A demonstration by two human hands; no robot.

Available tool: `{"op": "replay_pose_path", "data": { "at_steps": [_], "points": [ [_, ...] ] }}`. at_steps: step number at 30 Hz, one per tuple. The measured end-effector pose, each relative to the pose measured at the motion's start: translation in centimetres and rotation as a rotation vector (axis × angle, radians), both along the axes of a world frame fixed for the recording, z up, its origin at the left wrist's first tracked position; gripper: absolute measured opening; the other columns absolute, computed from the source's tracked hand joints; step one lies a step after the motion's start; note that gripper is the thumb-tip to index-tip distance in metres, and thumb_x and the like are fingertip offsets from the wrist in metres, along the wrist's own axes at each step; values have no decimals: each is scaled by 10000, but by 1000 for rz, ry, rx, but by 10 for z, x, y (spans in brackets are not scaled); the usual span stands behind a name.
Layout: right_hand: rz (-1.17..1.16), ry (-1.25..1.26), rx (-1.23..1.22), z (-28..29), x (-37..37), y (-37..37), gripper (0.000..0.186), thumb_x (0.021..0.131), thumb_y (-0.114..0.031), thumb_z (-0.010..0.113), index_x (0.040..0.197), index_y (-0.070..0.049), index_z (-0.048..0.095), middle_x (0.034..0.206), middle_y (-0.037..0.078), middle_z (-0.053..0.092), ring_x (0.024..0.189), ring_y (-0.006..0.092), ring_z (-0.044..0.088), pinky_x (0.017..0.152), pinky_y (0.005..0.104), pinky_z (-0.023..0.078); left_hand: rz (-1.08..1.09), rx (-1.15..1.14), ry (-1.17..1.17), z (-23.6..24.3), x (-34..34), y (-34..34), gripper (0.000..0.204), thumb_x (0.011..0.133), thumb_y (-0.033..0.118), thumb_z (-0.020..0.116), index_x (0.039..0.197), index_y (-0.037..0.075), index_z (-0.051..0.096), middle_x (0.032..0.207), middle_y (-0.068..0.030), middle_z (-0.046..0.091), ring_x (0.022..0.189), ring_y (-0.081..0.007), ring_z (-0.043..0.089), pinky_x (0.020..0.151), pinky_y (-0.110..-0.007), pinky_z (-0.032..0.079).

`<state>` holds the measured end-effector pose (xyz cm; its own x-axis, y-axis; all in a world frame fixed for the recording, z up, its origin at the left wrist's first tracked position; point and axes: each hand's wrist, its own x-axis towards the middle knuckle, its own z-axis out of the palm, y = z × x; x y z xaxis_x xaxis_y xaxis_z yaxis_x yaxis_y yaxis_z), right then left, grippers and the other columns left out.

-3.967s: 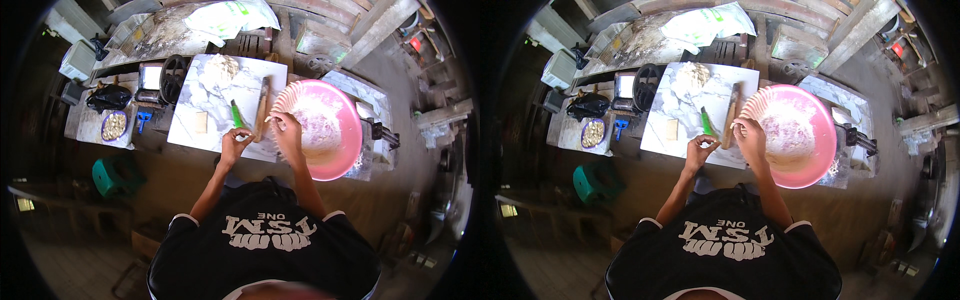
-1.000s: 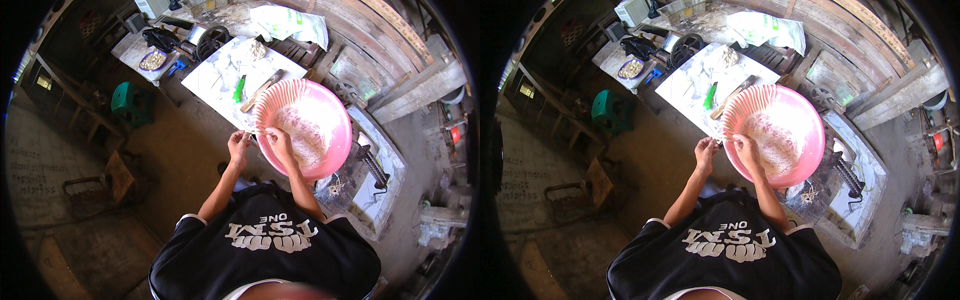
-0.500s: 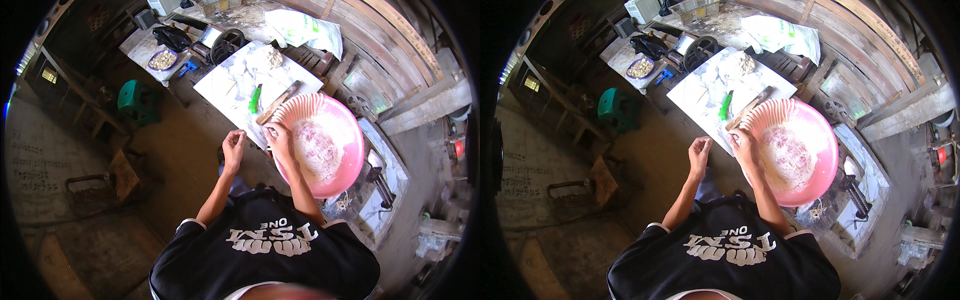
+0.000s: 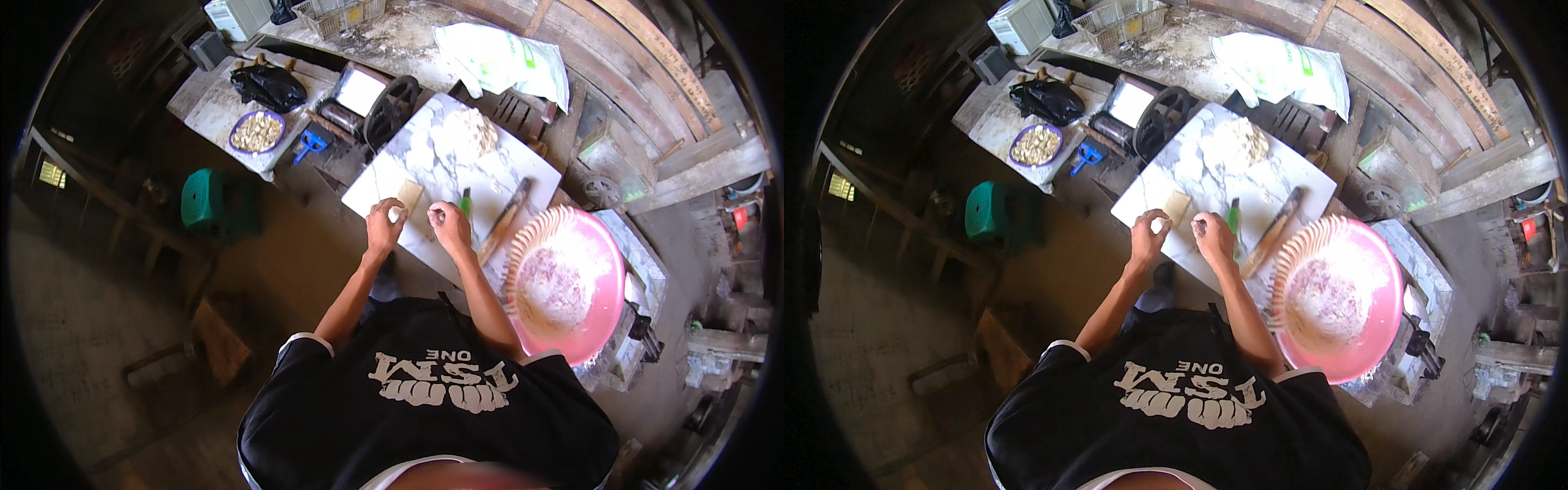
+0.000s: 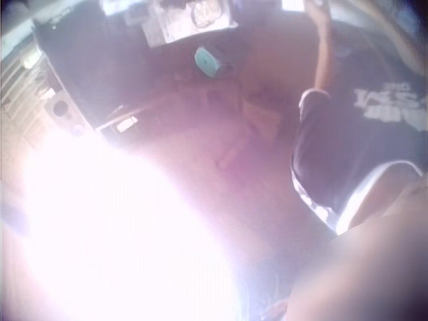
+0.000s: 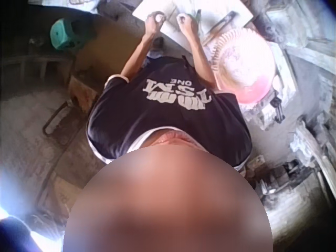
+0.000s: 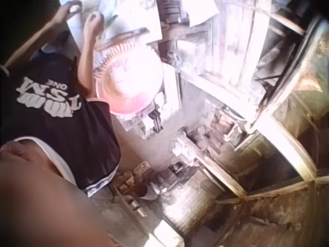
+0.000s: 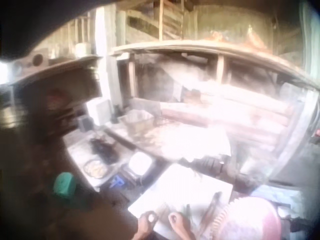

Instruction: The person uses a knife to cut dough into pieces on a board, then picks up the pieces and places them into a bowl containing flour, before kneading the remaining dough by hand.

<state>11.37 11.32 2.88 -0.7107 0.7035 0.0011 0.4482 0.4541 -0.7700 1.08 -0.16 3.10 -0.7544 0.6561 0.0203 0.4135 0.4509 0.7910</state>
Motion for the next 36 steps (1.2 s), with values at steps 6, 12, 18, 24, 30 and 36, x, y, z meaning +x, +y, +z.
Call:
{"op": "replay_pose_path", "data": {
  "at_steps": [6,12,18,24,30,36],
  "points": [
    [-38,-255,201,-30,-7,7,318,732,-166,582,1029,-63,535,989,137,521,922,274,492,754,353,421,-307,-126,209,-29,-11,9,468,706,195,580,1140,94,438,1206,-121,417,1126,-304,347,912,-427,284],
    [-39,-390,284,-33,1,-4,340,714,-139,580,1044,-67,538,925,142,508,904,288,478,760,363,424,-536,-160,126,-25,-5,4,446,708,158,549,1133,75,444,1217,-114,412,1154,-258,346,934,-412,278],
    [-114,-246,362,-34,16,-4,163,672,-94,576,827,-51,552,822,137,516,815,292,506,689,371,441,-573,-108,170,-27,7,1,407,719,146,520,1112,62,455,1188,-115,440,1138,-258,368,922,-389,298],
    [-79,-105,257,-43,20,-1,128,666,-68,565,793,-57,554,793,119,535,799,284,510,671,371,431,-577,-67,103,-24,8,1,398,708,146,537,1088,48,469,1161,-127,460,1110,-273,397,893,-395,321],
    [-83,-191,276,-40,20,3,93,676,-27,531,750,-50,583,754,116,551,776,285,510,669,371,423,-549,-57,7,-27,5,4,384,711,158,553,1074,53,485,1111,-133,492,1057,-285,433,866,-396,336],
    [-9,-156,231,-37,21,11,128,692,-20,496,785,-50,578,785,112,553,814,283,504,707,360,408,-496,-98,-11,-25,3,5,348,729,171,549,1054,56,504,1083,-128,510,1033,-289,444,857,-390,340]
  ]
}}
